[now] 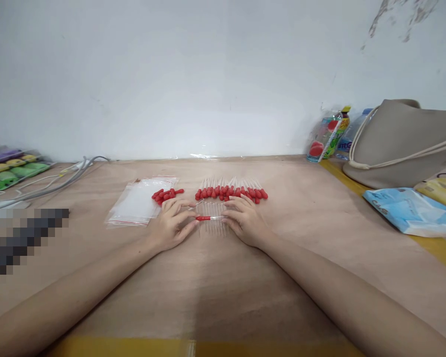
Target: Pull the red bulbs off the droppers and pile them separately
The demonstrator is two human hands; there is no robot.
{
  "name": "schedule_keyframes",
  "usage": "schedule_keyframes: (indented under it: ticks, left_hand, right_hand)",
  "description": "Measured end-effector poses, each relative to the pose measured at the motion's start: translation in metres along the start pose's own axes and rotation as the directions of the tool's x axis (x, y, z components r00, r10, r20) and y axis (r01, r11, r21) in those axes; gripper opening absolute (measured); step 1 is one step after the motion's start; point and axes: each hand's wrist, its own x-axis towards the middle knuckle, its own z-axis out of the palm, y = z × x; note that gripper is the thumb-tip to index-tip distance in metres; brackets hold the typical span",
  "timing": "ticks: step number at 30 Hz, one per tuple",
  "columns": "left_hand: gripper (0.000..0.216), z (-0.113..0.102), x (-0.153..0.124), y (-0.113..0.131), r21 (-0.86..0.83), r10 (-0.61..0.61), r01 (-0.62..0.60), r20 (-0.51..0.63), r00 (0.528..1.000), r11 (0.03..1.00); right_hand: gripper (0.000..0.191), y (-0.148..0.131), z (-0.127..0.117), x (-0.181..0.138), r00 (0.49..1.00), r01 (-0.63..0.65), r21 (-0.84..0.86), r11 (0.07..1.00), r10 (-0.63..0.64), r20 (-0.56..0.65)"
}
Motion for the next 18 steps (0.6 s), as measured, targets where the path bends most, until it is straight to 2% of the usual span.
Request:
schedule_keyframes:
  ticks: [5, 9, 13, 18]
  left_hand:
    - [0.020, 0.010, 0.002, 0.000, -0.056, 0.019, -0.018, 0.018, 1.000, 0.998]
    - [0.016, 0.018, 0.004, -0.002, -0.060, 0.024, -0.023, 0.018, 1.000, 0.998]
    - [0.015, 0.016, 0.004, -0.001, -0.017, 0.039, -0.039, 0.024, 0.999, 0.999]
    - [0.017, 0.008, 0.004, 0.002, 0.011, 0.107, -0.109, 0.104, 0.989, 0.994]
  right_hand:
    - [0.015, -0.004, 0.007, 0.003, 0.999, 0.027, 0.031, 0.999, -0.026, -0.029]
    - [0.015, -0.011, 0.012, 0.009, 0.997, 0.042, 0.045, 0.998, -0.039, -0.062]
    - [0.015, -0.015, 0.011, 0.011, 0.997, 0.064, 0.045, 0.997, -0.062, -0.044]
    - [0.016, -0.014, 0.011, 0.006, 0.985, 0.164, 0.120, 0.979, -0.156, -0.071]
